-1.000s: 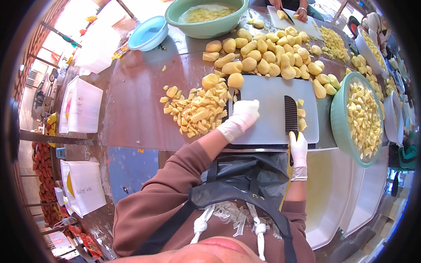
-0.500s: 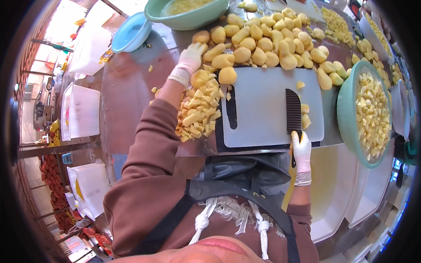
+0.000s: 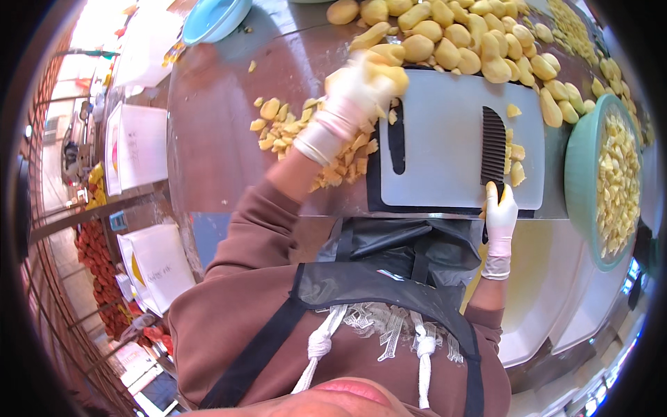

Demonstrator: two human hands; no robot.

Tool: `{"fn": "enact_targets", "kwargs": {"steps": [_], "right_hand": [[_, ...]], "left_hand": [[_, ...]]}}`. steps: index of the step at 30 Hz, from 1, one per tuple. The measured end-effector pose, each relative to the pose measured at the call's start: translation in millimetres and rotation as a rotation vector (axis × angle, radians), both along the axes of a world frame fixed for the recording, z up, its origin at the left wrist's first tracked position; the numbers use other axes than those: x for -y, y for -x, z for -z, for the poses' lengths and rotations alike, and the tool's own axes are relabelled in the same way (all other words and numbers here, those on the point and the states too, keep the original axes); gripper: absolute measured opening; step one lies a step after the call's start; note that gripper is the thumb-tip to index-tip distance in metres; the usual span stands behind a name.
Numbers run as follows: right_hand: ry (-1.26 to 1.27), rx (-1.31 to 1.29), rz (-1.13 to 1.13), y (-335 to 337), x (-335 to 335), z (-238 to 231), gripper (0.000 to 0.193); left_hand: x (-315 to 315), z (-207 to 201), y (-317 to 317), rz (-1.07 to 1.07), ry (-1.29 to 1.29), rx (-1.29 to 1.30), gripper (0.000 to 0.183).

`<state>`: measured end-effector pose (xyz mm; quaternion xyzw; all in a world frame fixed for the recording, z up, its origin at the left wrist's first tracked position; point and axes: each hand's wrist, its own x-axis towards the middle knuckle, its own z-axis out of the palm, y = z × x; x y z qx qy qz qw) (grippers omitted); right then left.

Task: The person repeatedly picks up peeled potatoes from a pile on a metal table, places them on a cutting board, and chops them into small pieces using a serrated knife. The chopped pieces are periodically swept into a green bowl. The person wears gloves and an apron throughout the task.

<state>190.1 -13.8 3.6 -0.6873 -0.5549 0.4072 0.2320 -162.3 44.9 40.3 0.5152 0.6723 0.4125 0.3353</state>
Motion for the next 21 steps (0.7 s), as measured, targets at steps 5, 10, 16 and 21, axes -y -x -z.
{"fn": "enact_targets", "kwargs": {"steps": [5,10,16,21], "right_hand": [[-0.012,0.131,-0.06,2.2,9.3,-8.8,0.031],[-0.035,0.267,-0.118,-3.1,35.4,-17.8,0.035],[-0.189,0.549,-0.275,26.9,34.6,-7.5,0.032],[-0.266,0.527,-0.232,45.9,36.5,-23.7,0.032]], "left_hand": [[27.9,16.2,-143.7,0.11,0.098,-0.284,0.035],[42.1,35.4,-153.7,0.168,0.099,-0.214,0.041],[53.8,38.2,-131.9,0.001,0.261,0.462,0.033],[55.9,29.2,-134.6,-0.059,0.32,0.654,0.033]]}}
